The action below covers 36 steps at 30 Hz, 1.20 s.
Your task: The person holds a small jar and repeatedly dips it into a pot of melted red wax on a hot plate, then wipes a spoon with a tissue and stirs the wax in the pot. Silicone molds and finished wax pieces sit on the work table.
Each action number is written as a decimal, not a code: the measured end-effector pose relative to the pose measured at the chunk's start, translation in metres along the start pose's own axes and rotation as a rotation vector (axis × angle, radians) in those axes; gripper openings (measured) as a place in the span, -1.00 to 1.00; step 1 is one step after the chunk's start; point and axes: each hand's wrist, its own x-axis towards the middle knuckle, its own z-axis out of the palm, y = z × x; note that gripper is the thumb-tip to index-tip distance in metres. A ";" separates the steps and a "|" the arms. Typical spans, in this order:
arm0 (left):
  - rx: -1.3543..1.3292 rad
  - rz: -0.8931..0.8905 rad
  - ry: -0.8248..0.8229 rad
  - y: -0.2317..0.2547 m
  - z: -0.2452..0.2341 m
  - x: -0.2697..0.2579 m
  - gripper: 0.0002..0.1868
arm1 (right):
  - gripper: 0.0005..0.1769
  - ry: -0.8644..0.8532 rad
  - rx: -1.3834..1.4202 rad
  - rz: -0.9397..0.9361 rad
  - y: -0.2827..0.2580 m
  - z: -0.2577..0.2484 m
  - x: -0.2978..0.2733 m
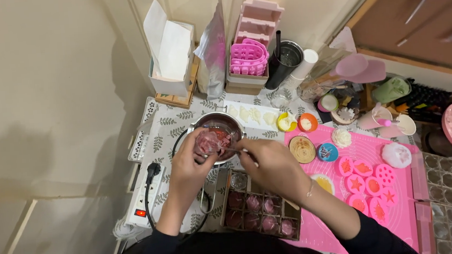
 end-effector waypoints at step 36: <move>0.039 0.065 0.091 -0.042 0.019 0.024 -0.42 | -0.71 -0.235 0.985 0.923 0.040 0.058 -0.017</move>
